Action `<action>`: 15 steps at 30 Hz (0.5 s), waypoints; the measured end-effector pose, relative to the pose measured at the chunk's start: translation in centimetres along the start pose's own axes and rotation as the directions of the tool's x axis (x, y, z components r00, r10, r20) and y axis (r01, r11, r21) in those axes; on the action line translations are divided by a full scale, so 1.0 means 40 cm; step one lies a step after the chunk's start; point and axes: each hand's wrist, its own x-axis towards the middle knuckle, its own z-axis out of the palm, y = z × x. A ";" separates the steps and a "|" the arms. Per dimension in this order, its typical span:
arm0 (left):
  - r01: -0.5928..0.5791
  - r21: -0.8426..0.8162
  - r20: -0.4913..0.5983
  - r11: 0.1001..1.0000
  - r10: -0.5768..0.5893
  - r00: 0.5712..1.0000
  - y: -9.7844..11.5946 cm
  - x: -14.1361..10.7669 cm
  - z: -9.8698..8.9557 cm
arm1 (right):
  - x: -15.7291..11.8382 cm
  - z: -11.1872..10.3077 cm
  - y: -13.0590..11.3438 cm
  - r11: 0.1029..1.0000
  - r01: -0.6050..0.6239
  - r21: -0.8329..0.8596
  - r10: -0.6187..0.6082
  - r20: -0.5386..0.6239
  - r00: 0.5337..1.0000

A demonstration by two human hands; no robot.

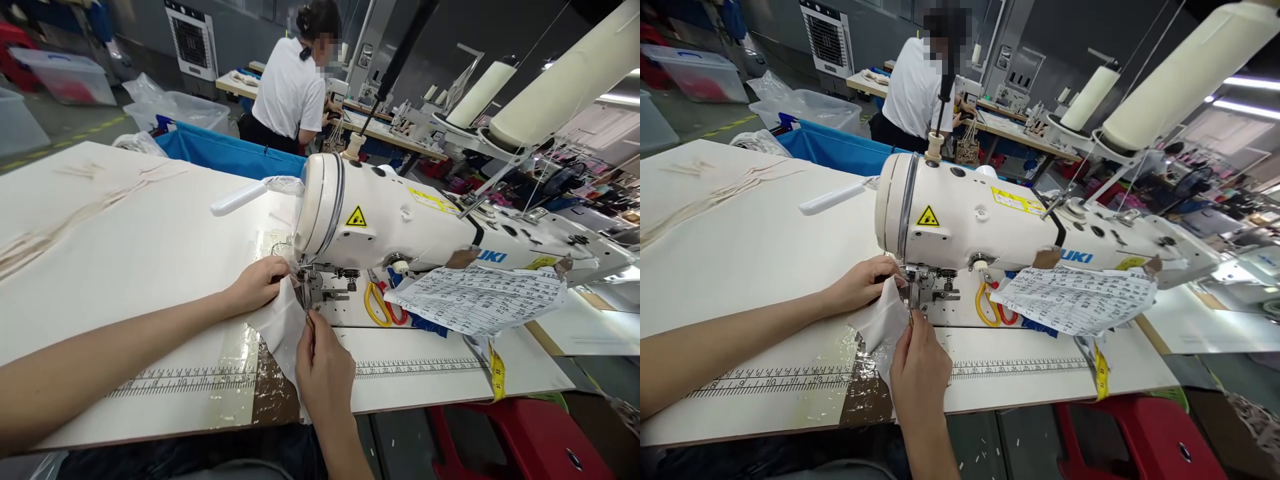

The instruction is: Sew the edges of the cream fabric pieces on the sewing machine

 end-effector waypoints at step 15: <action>-0.040 0.081 -0.004 0.996 0.041 0.999 -0.001 0.002 0.005 | 0.004 0.010 -0.001 0.999 0.006 -0.039 -0.007 -0.010 1.000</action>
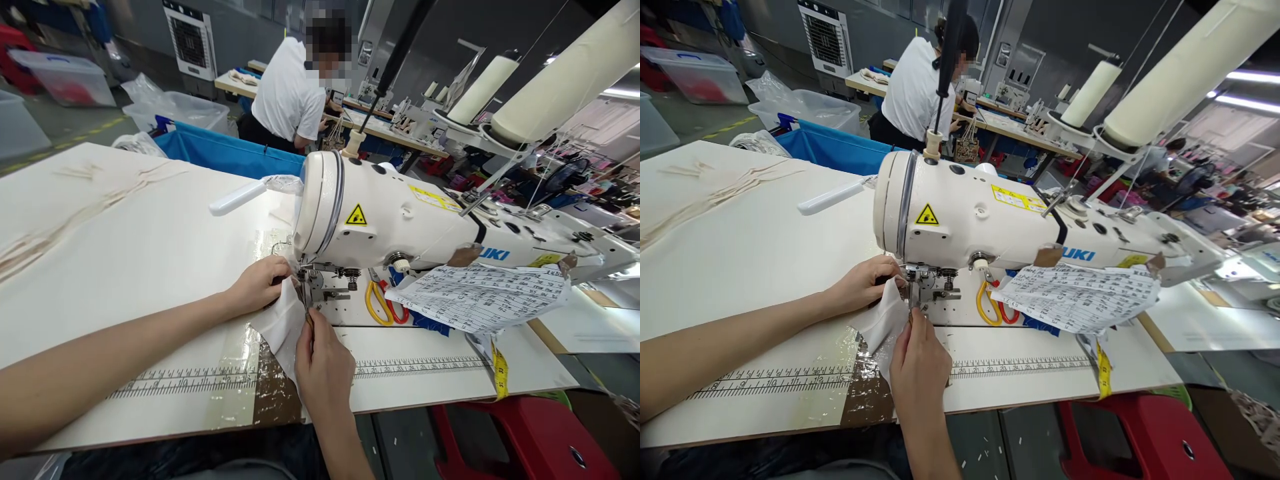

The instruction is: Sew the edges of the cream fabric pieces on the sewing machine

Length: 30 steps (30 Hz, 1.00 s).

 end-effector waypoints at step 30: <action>-0.267 0.175 -0.050 0.948 0.280 0.959 0.000 0.004 -0.003 | 0.015 0.004 -0.014 0.999 -0.036 -0.041 0.038 0.049 0.998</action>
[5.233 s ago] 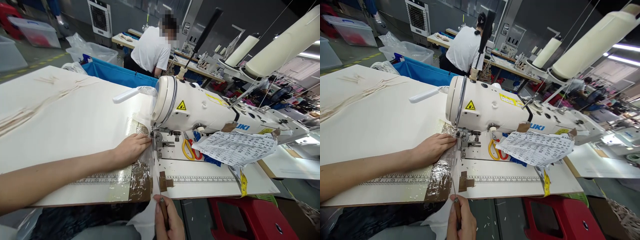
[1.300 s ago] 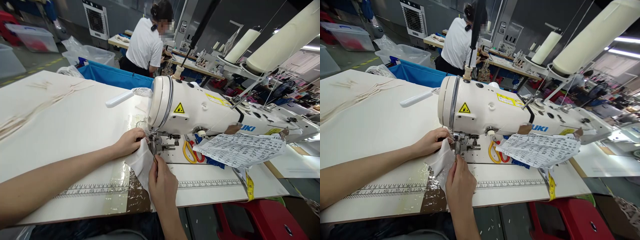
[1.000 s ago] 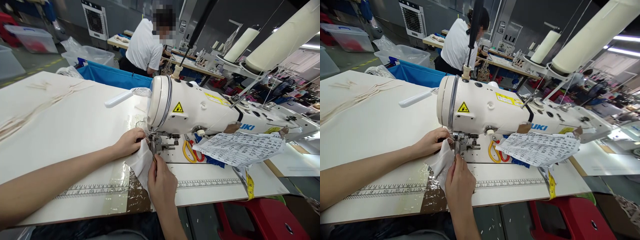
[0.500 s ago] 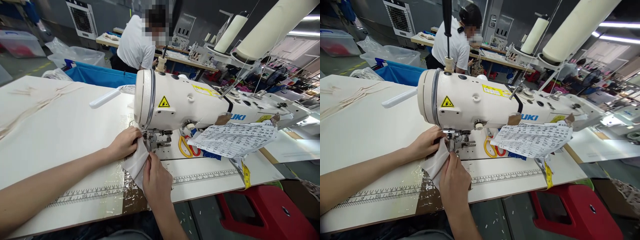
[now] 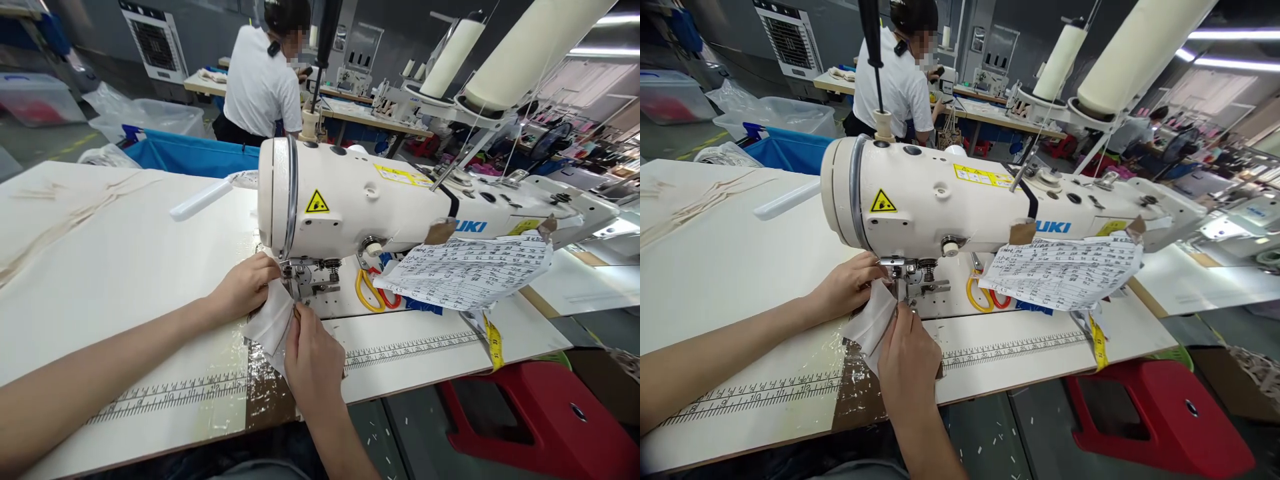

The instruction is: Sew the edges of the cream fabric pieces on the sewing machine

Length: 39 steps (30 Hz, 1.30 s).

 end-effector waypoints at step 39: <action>-0.058 0.357 0.268 0.932 -0.043 0.962 0.140 -0.076 -0.007 | -0.211 -0.067 0.033 0.995 0.065 0.078 -0.064 -0.017 0.998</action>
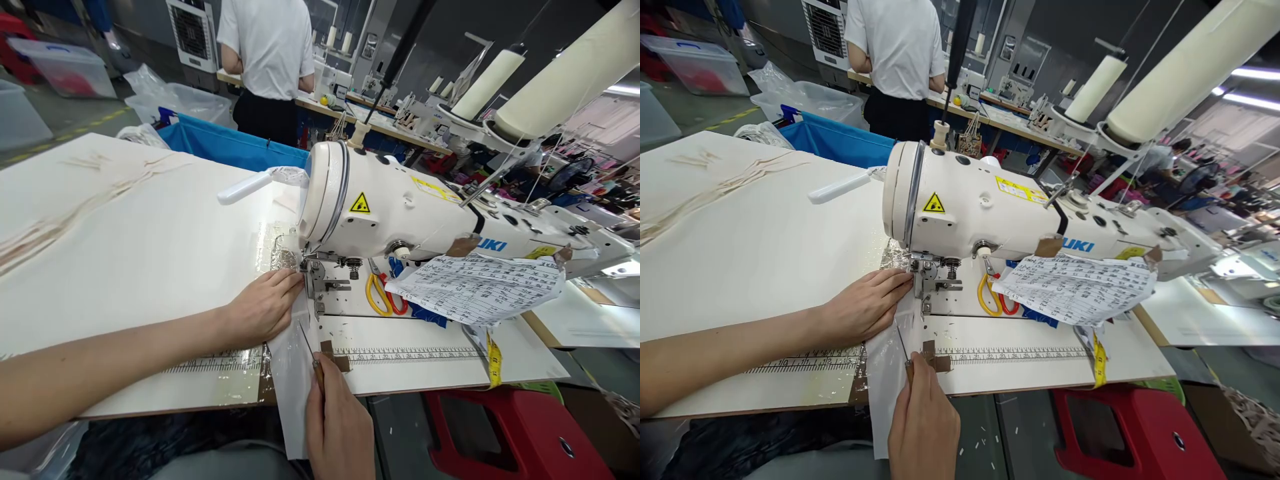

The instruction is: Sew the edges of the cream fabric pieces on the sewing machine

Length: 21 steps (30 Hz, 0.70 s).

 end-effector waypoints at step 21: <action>-0.053 -0.021 -0.070 0.998 0.051 0.996 0.034 -0.019 -0.009 | 0.088 -0.038 -0.032 0.992 0.082 -0.097 -0.080 0.023 0.997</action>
